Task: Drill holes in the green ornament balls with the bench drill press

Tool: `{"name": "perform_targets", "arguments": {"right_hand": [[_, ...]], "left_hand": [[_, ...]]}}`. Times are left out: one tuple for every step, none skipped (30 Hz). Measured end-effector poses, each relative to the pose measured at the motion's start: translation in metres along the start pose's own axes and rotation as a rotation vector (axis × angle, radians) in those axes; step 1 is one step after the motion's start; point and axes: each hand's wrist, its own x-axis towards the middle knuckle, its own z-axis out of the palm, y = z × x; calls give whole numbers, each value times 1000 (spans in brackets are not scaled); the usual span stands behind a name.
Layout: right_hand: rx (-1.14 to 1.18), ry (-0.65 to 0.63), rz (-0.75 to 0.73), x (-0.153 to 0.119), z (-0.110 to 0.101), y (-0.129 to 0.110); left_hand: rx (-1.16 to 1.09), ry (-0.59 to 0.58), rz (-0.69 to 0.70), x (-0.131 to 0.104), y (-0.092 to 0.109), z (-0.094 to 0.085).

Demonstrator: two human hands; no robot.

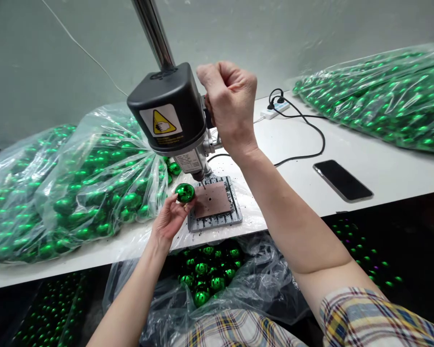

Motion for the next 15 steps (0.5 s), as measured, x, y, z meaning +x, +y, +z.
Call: {"name": "perform_targets", "arguments": {"right_hand": [[-11,-7,-5,0,0,1],[-13,-9,-3,0,0,1],[-7,-6,3,0,0,0],[5,0,12,-1,1,-1],[18,9,23,-1,2,-2],[31,19,33,-2,2,-4],[42,29,40,-2,3,-4],[50,37,40,-2,3,-5],[53,40,35,-2,4,-5],[49,36,28,-1,3,-5],[38,28,20,-1,3,-4],[24,22,13,0,3,-4],[13,14,12,0,3,-4],[10,15,15,0,3,-4],[17,24,23,0,4,-5]], "left_hand": [[-6,2,7,1,0,-1],[-7,2,23,3,-1,-3],[4,0,47,4,-2,-4],[29,0,77,5,-4,-5],[72,0,112,7,-6,-6],[128,2,146,8,-9,-7],[192,5,180,10,-12,-7],[259,6,215,12,-15,-7],[322,4,247,13,-18,-6],[375,-3,275,15,-20,-6],[419,-13,296,17,-22,-4],[456,-22,311,18,-24,-3],[486,-31,317,19,-25,-2],[511,-41,315,19,-25,0],[532,-48,314,20,-26,1]]}}
